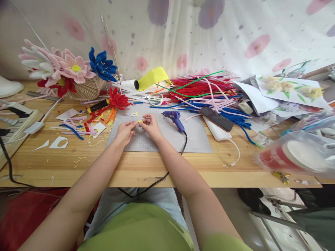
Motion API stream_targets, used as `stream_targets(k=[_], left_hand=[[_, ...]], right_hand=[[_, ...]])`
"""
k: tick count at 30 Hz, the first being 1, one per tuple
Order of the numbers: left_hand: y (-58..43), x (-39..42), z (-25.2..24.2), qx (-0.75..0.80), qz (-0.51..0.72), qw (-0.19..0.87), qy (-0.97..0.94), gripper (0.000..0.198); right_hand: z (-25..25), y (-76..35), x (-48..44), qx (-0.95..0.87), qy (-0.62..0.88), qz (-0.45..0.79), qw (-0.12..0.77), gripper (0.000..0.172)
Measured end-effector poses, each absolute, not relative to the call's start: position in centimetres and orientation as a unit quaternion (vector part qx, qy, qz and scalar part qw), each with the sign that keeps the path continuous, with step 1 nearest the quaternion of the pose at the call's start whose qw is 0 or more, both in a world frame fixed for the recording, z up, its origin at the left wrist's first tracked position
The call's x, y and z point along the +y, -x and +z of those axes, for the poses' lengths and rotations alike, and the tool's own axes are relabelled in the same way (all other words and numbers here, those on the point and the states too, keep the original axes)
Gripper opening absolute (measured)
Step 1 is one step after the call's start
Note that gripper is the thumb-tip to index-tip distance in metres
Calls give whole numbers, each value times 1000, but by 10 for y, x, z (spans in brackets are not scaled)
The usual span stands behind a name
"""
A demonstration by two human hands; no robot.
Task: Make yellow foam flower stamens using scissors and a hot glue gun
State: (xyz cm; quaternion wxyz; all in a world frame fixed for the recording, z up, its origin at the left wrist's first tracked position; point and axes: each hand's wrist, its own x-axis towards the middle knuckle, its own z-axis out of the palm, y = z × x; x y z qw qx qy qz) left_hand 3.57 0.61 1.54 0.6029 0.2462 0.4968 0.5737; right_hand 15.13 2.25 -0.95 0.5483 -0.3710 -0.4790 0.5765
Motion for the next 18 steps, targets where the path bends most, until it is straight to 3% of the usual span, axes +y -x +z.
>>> stream_targets(k=[9,18], left_hand=[[-35,9,18,463,582,639,-196,21],[-34,5,17,455,548,651,-263,22]], right_hand=[[-8,-150,19,-481,342,620,517,47],[-11,-151,23,-463,373,598,537,50]])
